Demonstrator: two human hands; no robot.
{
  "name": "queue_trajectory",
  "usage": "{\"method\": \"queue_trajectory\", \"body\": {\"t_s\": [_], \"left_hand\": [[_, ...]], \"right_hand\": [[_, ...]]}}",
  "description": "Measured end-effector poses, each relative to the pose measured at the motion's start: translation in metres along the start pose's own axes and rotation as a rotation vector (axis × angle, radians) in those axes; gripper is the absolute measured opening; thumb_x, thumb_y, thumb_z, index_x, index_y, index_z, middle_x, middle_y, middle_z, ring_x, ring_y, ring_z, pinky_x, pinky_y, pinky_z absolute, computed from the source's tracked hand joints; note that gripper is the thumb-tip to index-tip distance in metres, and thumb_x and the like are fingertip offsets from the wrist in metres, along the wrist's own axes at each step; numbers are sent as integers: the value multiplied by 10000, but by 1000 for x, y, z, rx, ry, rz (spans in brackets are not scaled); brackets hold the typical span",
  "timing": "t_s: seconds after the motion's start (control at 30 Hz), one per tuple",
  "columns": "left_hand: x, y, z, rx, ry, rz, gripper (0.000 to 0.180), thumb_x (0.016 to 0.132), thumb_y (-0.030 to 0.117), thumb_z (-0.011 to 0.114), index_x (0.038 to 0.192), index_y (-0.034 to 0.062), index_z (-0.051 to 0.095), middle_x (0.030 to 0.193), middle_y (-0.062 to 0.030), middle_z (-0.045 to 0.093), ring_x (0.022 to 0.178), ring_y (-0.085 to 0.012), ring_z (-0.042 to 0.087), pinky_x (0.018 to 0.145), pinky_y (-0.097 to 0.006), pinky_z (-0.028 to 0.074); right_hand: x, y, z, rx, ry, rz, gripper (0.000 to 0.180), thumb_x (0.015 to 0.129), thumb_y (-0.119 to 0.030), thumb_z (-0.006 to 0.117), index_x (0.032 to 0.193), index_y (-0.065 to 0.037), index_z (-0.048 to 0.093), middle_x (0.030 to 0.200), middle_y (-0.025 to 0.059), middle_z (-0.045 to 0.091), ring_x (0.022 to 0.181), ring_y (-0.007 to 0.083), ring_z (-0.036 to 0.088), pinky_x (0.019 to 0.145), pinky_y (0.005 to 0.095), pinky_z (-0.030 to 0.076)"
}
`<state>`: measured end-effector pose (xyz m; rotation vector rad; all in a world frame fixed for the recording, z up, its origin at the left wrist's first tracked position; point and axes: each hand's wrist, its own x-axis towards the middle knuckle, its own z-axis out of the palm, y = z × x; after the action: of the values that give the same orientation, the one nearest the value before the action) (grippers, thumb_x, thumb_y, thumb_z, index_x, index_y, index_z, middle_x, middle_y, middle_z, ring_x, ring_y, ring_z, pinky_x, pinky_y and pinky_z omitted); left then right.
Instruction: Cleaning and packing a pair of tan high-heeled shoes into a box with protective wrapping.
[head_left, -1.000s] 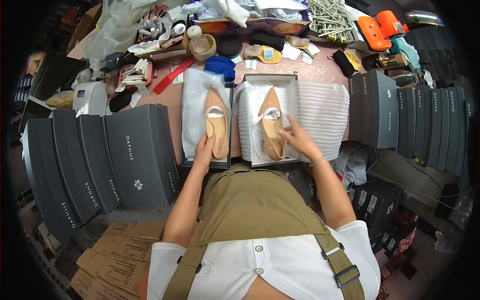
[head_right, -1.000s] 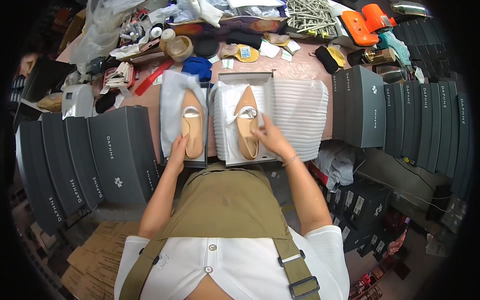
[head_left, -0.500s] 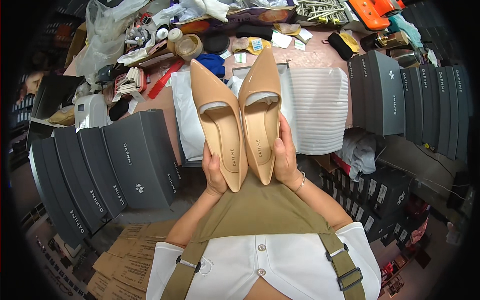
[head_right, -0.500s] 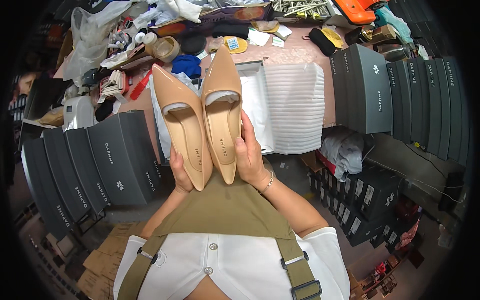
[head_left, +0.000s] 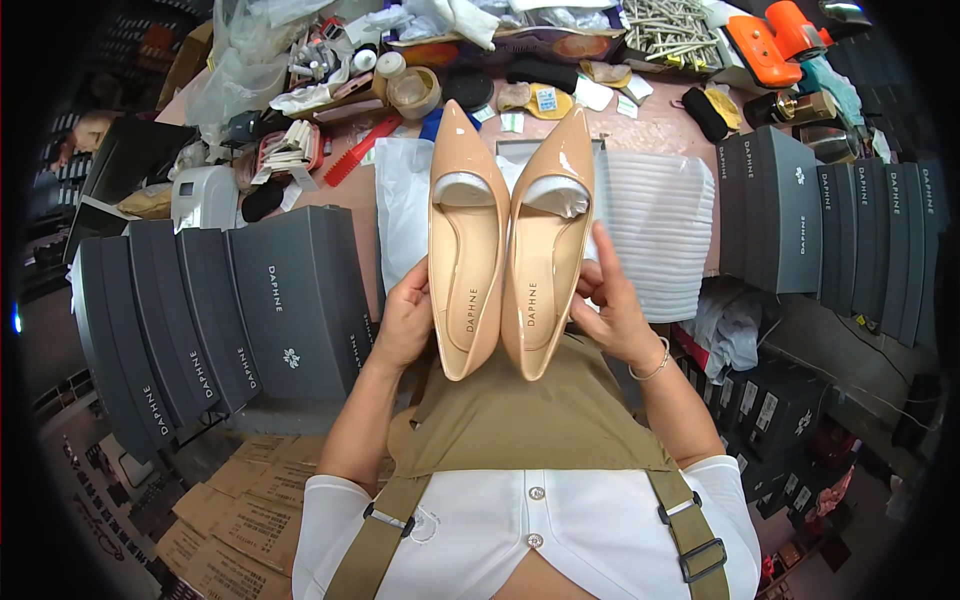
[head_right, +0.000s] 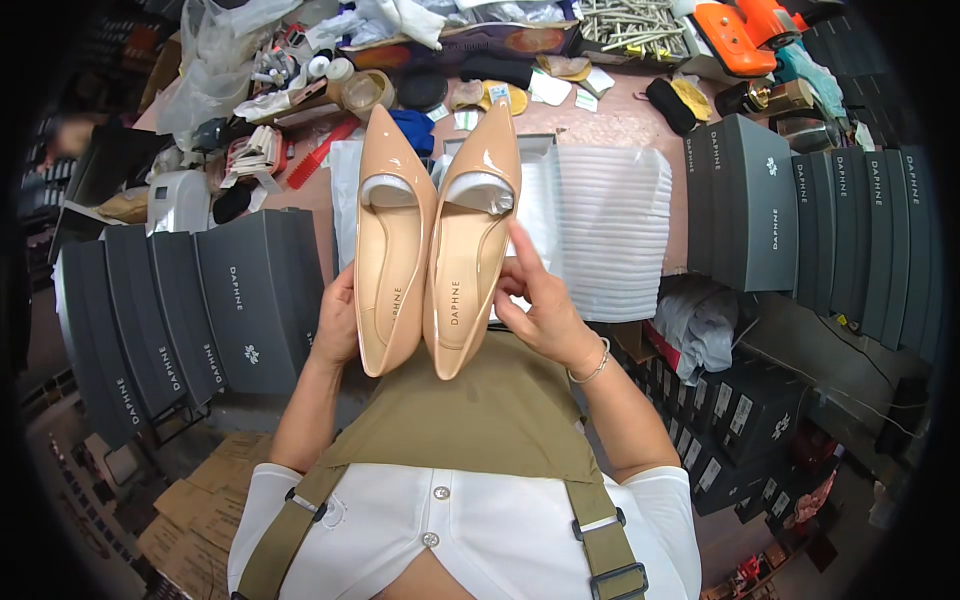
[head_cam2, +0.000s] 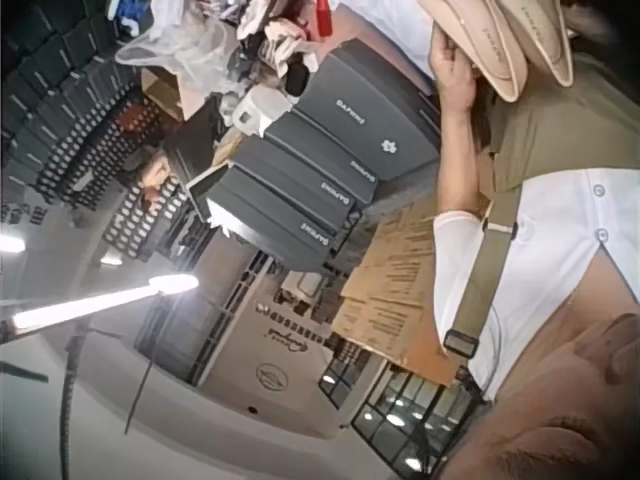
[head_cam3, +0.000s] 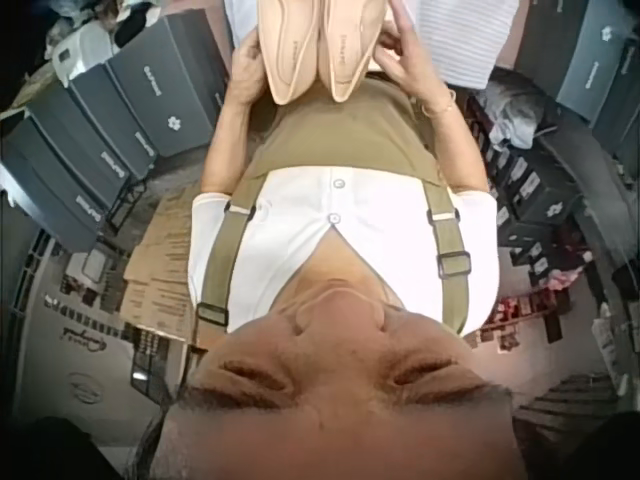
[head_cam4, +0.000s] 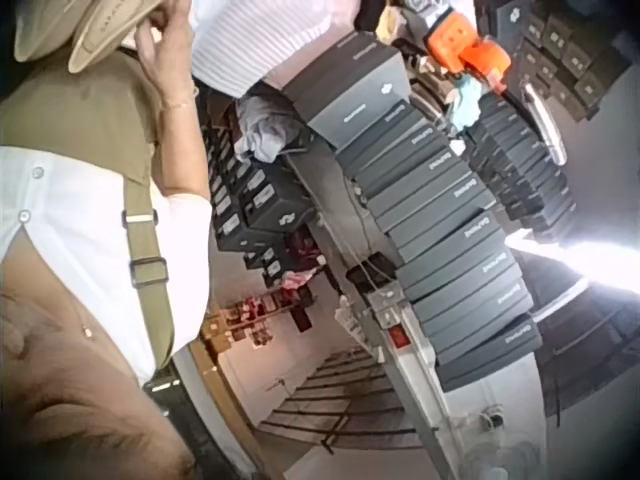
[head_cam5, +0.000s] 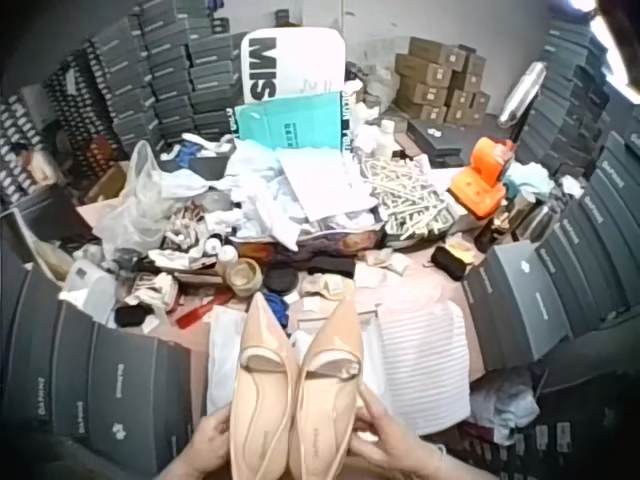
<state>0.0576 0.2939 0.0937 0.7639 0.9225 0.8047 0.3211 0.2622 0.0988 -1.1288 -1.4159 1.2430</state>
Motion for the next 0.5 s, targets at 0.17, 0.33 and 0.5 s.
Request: {"method": "queue_trajectory", "body": {"t_s": [0.17, 0.33, 0.5], "left_hand": [[-6, 40, 14, 311, 51, 225, 694, 800, 6, 676, 1393, 53, 319, 1269, -152, 519, 1090, -204, 576, 927, -336, 471], [-10, 115, 30, 1239, -21, 835, 718, 662, 108, 811, 1301, 74, 484, 1299, -183, 481, 1189, -314, 510, 968, -396, 434], [8, 73, 4, 176, -318, 71, 631, 767, 187, 775, 1296, 42, 465, 1282, -94, 525, 1122, -201, 567, 938, -343, 464]], "right_hand": [[35, -60, -20, -676, -149, -190, 431, 656, -46, 742, 1065, -129, 630, 832, 55, 588, 744, 264, 618, 631, 373, 488], [54, -114, -31, -707, -124, -336, 430, 664, -161, 784, 1064, -95, 640, 906, 55, 615, 811, 210, 597, 691, 318, 453], [52, -56, -23, 475, -316, 202, 526, 842, -253, 707, 1239, 25, 502, 1156, 63, 604, 1042, 112, 570, 875, 277, 468]]}}
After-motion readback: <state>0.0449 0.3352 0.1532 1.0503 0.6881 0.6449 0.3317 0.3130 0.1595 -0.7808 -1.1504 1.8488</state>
